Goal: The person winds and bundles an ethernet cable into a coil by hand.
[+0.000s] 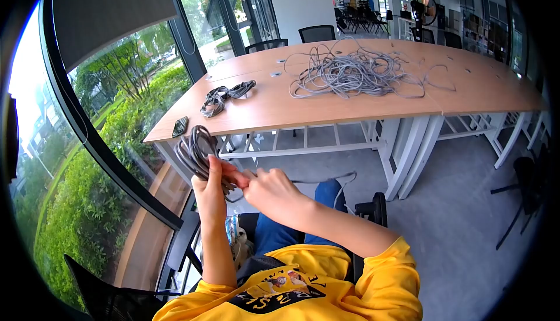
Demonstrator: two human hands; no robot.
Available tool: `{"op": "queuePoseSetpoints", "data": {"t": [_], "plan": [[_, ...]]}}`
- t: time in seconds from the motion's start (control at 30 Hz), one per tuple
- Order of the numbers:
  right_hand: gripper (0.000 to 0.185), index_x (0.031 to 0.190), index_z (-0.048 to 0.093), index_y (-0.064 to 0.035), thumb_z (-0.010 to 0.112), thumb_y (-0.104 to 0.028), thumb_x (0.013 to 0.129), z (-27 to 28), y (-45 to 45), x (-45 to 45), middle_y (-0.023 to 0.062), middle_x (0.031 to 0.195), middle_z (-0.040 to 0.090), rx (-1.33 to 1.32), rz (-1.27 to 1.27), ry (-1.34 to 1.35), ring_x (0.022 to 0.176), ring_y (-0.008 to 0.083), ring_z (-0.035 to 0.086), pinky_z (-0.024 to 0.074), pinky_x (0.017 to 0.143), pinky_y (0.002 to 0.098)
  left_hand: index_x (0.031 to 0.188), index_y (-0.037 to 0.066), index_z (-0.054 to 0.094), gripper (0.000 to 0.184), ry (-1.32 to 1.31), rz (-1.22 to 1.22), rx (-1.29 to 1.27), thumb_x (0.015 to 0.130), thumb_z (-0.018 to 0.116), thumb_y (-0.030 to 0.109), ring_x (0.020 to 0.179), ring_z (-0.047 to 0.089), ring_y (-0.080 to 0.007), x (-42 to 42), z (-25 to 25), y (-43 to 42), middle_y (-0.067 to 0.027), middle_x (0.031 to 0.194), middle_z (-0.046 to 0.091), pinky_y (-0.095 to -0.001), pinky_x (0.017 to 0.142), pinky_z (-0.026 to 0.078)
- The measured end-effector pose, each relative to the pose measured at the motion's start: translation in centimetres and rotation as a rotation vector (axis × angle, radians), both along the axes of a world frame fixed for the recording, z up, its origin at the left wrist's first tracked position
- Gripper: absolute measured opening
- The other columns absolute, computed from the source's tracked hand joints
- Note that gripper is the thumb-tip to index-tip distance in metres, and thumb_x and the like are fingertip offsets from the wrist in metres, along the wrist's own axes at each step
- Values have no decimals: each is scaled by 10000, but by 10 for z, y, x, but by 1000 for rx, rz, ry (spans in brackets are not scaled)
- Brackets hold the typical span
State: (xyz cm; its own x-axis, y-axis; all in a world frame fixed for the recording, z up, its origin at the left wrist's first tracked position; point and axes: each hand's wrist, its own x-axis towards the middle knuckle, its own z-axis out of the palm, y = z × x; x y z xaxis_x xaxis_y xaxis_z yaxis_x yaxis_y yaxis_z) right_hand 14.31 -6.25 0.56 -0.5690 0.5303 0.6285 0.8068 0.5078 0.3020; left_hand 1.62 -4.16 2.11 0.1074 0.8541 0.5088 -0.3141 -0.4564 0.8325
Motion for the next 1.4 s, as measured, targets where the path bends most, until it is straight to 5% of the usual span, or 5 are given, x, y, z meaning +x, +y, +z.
{"op": "queuePoseSetpoints", "data": {"t": [0.47,0.63,0.87,1.1,1.4], "plan": [[217,684,467,-54,579,-231,740,22,-19,10,69,530,520,-219,-14,209,466,202,548,402,383,286,601,-37,507,306,588,515,208,807,540,186,355,464,-140,8,-17,18,-110,412,473,-293,369,348],[215,690,487,-56,586,-241,736,36,-22,29,58,525,510,-361,90,331,498,243,538,413,470,316,555,10,463,373,364,368,-110,834,497,254,292,398,-85,-8,0,17,-49,386,457,-203,292,272],[137,665,559,-46,579,-167,726,66,-14,31,58,625,515,-251,293,457,552,195,512,390,494,300,632,-11,486,354,124,-351,-347,858,432,257,350,500,-182,-14,-3,15,-128,486,526,-246,340,415],[128,708,586,-46,574,-172,725,70,1,22,59,670,536,-293,374,437,606,218,540,415,533,307,689,-12,466,358,-315,-969,-516,870,375,283,304,456,-195,-14,-26,23,-137,455,489,-244,284,367],[217,709,516,-21,590,-224,730,72,-8,27,69,708,541,-476,401,453,621,221,564,435,551,295,694,-22,483,421,-190,-1031,-399,892,322,312,223,306,-89,-11,-20,15,-42,336,373,-187,254,258]]}}
